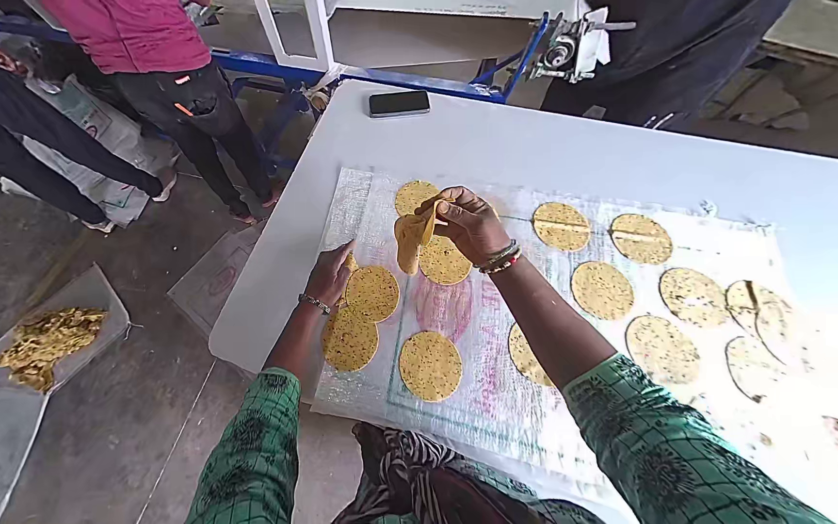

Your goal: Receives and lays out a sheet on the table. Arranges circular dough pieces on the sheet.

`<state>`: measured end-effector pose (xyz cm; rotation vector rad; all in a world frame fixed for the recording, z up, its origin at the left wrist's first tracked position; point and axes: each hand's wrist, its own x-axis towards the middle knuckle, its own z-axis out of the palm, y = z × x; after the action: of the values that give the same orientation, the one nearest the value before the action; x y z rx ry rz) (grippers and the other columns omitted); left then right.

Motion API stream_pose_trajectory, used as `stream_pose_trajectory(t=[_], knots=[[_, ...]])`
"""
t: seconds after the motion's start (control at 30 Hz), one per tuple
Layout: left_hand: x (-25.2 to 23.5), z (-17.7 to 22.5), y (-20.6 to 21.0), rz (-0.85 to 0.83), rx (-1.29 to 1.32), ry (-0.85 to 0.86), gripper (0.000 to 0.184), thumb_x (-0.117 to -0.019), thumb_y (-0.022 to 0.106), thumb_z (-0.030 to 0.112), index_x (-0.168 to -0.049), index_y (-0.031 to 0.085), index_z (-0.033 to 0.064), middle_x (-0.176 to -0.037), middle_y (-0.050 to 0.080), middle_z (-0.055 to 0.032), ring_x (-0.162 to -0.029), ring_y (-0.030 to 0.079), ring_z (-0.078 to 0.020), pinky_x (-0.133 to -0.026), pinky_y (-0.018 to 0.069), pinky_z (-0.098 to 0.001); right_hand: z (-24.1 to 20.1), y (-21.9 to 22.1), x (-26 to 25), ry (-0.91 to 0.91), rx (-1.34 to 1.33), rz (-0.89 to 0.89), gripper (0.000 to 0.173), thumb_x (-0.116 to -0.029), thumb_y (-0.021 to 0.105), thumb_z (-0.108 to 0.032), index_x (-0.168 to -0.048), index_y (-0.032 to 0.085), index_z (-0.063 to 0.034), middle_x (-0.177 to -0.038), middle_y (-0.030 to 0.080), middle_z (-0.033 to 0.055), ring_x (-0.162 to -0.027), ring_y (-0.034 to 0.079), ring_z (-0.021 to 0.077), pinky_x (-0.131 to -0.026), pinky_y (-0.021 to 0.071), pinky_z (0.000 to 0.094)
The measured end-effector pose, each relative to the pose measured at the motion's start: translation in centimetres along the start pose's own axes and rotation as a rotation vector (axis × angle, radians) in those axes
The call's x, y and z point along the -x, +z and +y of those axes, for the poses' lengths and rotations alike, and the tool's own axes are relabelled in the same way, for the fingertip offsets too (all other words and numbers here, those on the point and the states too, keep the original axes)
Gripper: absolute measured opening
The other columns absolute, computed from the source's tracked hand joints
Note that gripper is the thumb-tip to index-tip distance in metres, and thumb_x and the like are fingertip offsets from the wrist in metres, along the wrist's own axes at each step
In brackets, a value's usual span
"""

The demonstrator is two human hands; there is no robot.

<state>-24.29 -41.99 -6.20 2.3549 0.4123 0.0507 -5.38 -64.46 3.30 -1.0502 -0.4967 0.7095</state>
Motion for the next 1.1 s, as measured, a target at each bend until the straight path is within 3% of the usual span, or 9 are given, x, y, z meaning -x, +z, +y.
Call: stream_pose_trajectory(t=[0.13,0.33,0.5,0.6,0.67,0.8,0.93,1.03,1.1], knots=[[-2.2,0.5,-0.5,-0.136,-0.15,0.096,0.039,-0.0987,0.049,0.008,-0.134,0.066,0.0036,-0.126,0.068,-0.0214,-0.125,0.058,-0.0409,-0.109,0.0421,-0.0545,1.5,-5.9,7.3,0.027,-0.168,0.124,0.01,-0.0951,0.064,-0.022,-0.097,0.073,-0.0226,-0.106,0.077,0.0049,-0.098,0.074,0.0182,-0.085,0.0623,0.0352],[-2.9,1.6,-3.2,-0.361,-0.402,-0.061,0.037,-0.0941,0.065,0.017,-0.129,0.068,0.005,-0.126,0.067,-0.0221,-0.125,0.058,-0.0418,-0.109,0.0406,-0.0575,5.2,-13.0,15.5,0.207,-0.008,0.493,0.034,-0.0969,0.024,-0.008,-0.105,0.057,-0.007,-0.104,0.074,0.0102,-0.1,0.073,0.0223,-0.092,0.0578,0.0395],[-2.8,4.0,-6.3,-0.506,-0.481,-0.106,0.025,-0.1018,0.063,0.017,-0.119,0.074,0.0031,-0.123,0.07,-0.0219,-0.126,0.058,-0.0411,-0.109,0.0388,-0.0585,4.3,-12.8,15.8,0.216,0.547,0.462,0.018,-0.0957,0.055,0.004,-0.111,0.065,0.004,-0.105,0.072,0.0114,-0.095,0.069,0.0145,-0.087,0.0563,0.0323],[-1.1,4.9,-8.4,-0.396,-0.463,-0.018,0.019,-0.0994,0.066,0.013,-0.112,0.076,0.0018,-0.116,0.071,-0.023,-0.123,0.06,-0.0418,-0.108,0.0409,-0.0583,3.6,-11.3,15.5,0.025,1.087,0.348,0.023,-0.0895,0.071,-0.011,-0.107,0.074,0.0033,-0.124,0.07,0.021,-0.123,0.063,0.0348,-0.106,0.0466,0.0543],[0.7,5.5,-9.9,-0.228,-0.414,0.143,0.013,-0.0935,0.072,0.007,-0.102,0.078,0.0004,-0.107,0.072,-0.0241,-0.118,0.062,-0.0443,-0.106,0.0417,-0.0616,3.3,-8.8,14.7,-0.044,1.099,0.238,0.027,-0.0886,0.073,-0.016,-0.109,0.075,0.002,-0.127,0.069,0.022,-0.127,0.06,0.039,-0.107,0.0447,0.0578],[2.9,10.6,-11.6,-0.118,-0.319,0.373,0.016,-0.0917,0.069,0.009,-0.101,0.079,0.0003,-0.109,0.074,-0.0223,-0.118,0.065,-0.0442,-0.114,0.0315,-0.0684,2.1,-1.4,11.1,0.116,0.837,-0.132,0.074,-0.0849,0.084,-0.023,-0.148,0.052,-0.002,-0.151,0.054,0.018,-0.14,0.051,0.0296,-0.115,0.0414,0.0475],[4.7,16.9,-9.6,-0.207,-0.149,0.436,0.014,-0.0895,0.073,0.011,-0.101,0.079,0.0054,-0.094,0.071,-0.0083,-0.085,0.068,-0.0126,-0.078,0.0585,-0.0287,2.8,1.4,9.0,0.088,0.381,-0.384,0.102,-0.0736,0.085,-0.034,-0.156,0.035,-0.0002,-0.152,0.051,0.0153,-0.137,0.051,0.0209,-0.11,0.0457,0.0388],[6.1,19.3,-5.8,-0.284,0.204,0.28,0.014,-0.0896,0.073,0.008,-0.101,0.077,0.0009,-0.093,0.067,-0.0039,-0.078,0.063,0.0003,-0.071,0.0544,-0.0136,1.4,-0.3,12.4,0.186,0.005,-0.45,0.049,-0.0778,0.08,-0.01,-0.123,0.06,-0.0049,-0.107,0.072,-0.0017,-0.096,0.069,0.0038,-0.085,0.0577,0.0239],[7.3,20.0,-2.7,-0.319,0.43,0.074,0.016,-0.0926,0.069,0.006,-0.106,0.074,-0.0025,-0.099,0.066,-0.003,-0.077,0.062,0.0015,-0.069,0.0545,-0.0139,0.7,-3.0,15.9,0.251,-0.093,-0.48,0.032,-0.0821,0.076,-0.006,-0.111,0.065,-0.0141,-0.103,0.075,-0.0077,-0.095,0.071,0.0021,-0.087,0.0581,0.0233]])
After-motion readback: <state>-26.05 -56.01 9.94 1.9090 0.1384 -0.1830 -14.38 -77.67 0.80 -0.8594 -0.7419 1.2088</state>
